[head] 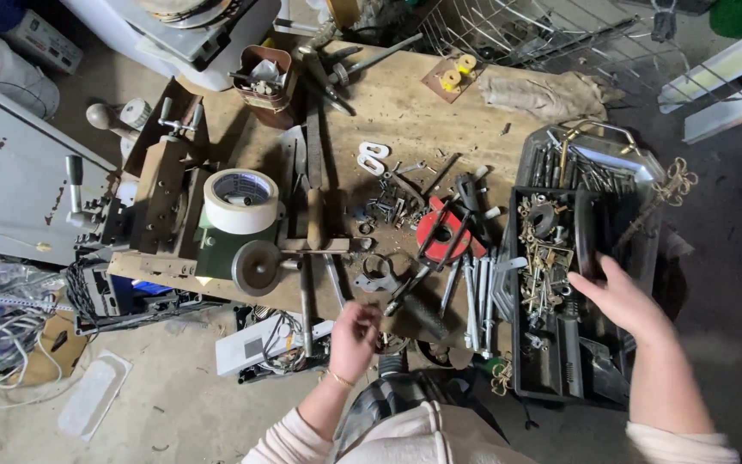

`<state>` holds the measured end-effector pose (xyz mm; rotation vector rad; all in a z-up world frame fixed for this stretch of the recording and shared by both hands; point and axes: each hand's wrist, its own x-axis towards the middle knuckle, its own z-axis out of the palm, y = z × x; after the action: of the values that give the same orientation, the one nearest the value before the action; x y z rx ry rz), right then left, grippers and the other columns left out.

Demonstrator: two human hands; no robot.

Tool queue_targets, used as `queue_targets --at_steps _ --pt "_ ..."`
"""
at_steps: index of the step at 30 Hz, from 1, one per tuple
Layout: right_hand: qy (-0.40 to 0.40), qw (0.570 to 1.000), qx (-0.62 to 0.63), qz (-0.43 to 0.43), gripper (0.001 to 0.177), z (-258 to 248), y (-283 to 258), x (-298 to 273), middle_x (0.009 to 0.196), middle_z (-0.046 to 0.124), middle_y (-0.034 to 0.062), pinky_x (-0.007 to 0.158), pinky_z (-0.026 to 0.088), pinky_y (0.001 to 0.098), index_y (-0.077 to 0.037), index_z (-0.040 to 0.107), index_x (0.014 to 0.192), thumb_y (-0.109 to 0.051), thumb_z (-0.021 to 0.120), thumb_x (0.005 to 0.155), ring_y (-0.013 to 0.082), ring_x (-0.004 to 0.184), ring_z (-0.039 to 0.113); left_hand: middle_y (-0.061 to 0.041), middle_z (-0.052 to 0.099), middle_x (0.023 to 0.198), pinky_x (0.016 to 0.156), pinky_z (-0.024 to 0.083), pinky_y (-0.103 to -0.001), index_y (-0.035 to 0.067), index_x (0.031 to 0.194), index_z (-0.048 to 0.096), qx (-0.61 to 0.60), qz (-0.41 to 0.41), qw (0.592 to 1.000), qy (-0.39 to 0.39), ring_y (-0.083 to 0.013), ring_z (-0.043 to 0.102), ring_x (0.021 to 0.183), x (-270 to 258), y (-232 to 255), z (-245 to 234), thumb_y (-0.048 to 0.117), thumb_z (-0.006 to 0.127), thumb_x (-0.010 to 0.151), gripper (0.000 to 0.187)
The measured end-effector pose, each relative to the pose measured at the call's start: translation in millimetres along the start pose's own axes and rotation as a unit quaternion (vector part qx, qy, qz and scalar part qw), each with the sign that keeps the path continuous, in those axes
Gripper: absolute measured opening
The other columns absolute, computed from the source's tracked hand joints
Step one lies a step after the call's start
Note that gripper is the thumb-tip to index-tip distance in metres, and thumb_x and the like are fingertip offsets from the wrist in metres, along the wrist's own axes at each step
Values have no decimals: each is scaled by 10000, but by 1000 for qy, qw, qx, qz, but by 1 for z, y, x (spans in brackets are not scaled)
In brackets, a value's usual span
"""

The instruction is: The person stands at a cluttered workbench and sorts small metal hardware pieces, picking them up one at a time and placing them into compartments of an open toolbox tray. They then walk through the cluttered garage, picking up scattered items and placing them into a bucket and other containers.

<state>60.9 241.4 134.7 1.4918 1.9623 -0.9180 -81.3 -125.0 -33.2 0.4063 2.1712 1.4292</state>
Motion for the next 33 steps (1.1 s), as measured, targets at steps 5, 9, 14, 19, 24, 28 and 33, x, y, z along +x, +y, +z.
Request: queue_targets --at_steps 5,9,14,19,24,28,33 --pt "-22 999 25 14 892 -2 2 -1 1745 133 -65 1300 186 477 -255 153 1657 -497 565 905 193 1600 184 -148 615 1205 983 567 -385 9 1174 636 155 93 977 112 -283 640 1082 74 21 -26 25 618 902 274" --pt "0 999 34 2 838 3 4 -2 1733 197 -34 1269 251 493 -253 202 1655 -454 568 928 240 1564 285 -331 570 1158 949 487 -577 -49 1070 565 297 21 938 178 -521 557 1082 152 22 -29 102 571 869 252" --pt "185 978 64 -78 724 18 21 -14 1547 499 158 1133 354 542 -131 404 1596 -354 614 941 387 1405 462 -180 607 1125 664 580 -516 -6 1204 559 419 -46 858 295 -408 673 886 241 -48 -15 115 583 848 376" --pt "322 915 121 -212 589 38 37 -37 1444 577 209 1081 384 519 6 542 1497 -130 677 940 352 1337 525 -124 667 998 653 582 -524 78 1029 631 440 -116 840 297 -389 721 822 260 -64 -19 184 517 957 171" --pt "362 822 191 -396 409 73 16 -59 1416 640 180 1100 463 408 31 614 1362 30 680 958 314 1206 615 -293 510 1353 861 602 -336 -189 1492 212 394 -159 900 94 -298 575 1206 230 5 -21 243 601 955 792" --pt "266 840 207 -425 439 101 -30 -62 1324 671 158 1068 494 377 16 614 1350 0 677 917 257 1144 636 -294 683 1090 866 573 -510 -83 1112 564 157 -124 965 167 -474 679 991 197 3 -15 267 590 954 385" --pt "3 858 350 -375 437 172 -69 -24 1191 729 224 1082 479 456 -20 649 1345 -91 717 920 306 1154 680 -404 647 1098 942 553 -563 -112 1134 546 -116 -85 978 148 -522 647 1134 65 78 -9 172 609 983 327"
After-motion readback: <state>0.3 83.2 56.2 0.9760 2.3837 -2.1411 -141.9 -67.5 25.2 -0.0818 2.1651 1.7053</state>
